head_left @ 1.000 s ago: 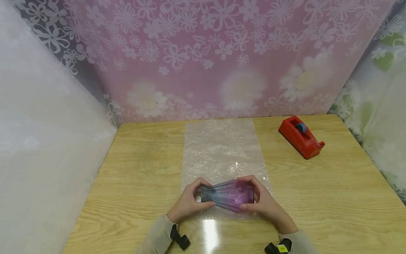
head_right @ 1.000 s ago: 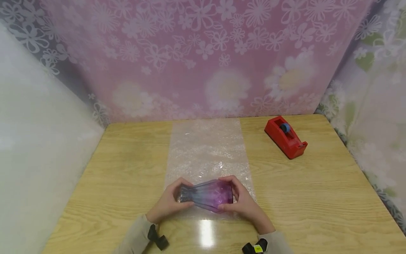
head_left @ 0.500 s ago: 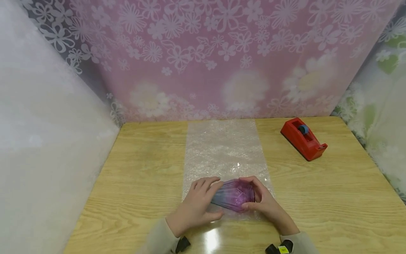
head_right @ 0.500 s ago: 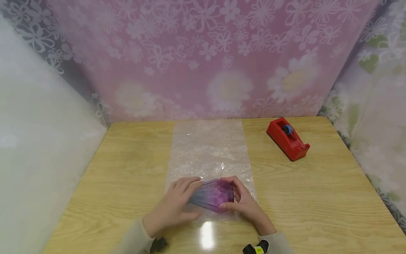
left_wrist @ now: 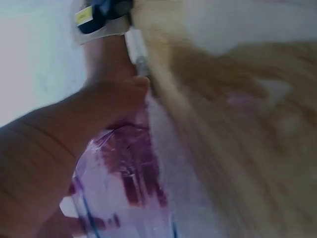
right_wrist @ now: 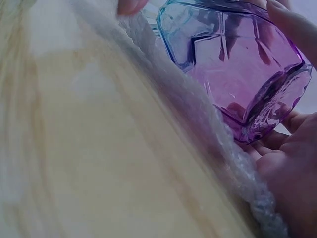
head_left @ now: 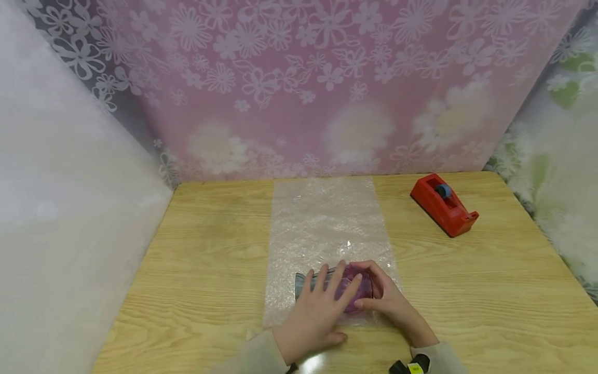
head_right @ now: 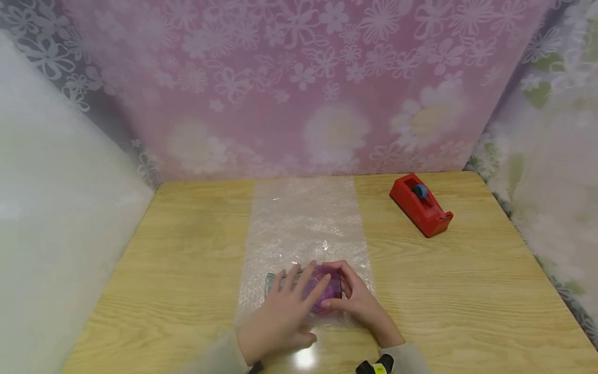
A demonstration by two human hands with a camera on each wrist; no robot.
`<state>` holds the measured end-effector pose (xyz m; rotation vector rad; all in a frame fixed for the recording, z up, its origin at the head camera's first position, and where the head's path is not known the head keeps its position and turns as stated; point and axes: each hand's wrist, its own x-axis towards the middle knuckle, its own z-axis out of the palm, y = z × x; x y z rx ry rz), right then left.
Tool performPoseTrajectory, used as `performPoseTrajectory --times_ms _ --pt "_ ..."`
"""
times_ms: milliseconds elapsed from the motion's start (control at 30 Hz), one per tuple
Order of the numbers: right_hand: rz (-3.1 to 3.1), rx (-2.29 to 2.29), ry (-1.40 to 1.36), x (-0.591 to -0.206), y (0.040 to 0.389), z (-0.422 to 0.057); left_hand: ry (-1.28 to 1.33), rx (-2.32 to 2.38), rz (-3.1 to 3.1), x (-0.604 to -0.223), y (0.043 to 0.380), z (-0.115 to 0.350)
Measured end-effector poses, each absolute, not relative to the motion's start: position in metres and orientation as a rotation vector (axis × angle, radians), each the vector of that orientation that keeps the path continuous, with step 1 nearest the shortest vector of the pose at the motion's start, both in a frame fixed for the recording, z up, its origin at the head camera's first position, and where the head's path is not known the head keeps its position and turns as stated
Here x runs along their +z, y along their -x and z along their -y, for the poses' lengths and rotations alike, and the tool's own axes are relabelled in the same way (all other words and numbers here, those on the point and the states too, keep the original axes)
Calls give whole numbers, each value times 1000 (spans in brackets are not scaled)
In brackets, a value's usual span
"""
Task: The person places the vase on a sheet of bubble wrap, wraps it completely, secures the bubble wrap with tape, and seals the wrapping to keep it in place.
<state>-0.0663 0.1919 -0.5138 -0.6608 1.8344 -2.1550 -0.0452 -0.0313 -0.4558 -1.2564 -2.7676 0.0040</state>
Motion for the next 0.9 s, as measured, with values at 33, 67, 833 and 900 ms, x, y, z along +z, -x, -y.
performPoseTrajectory --times_ms 33,67,833,900 --pt "-1841 -2153 661 -513 66 -192 1248 11 2759 -457 45 30" --pt "-1842 -2153 653 -513 66 -192 1237 16 2749 -458 44 28" --pt "-1772 -2253 810 -513 71 -189 1114 -10 2525 -455 60 5" --pt "-1783 -2251 844 -512 71 -189 1115 0 2540 -453 61 4"
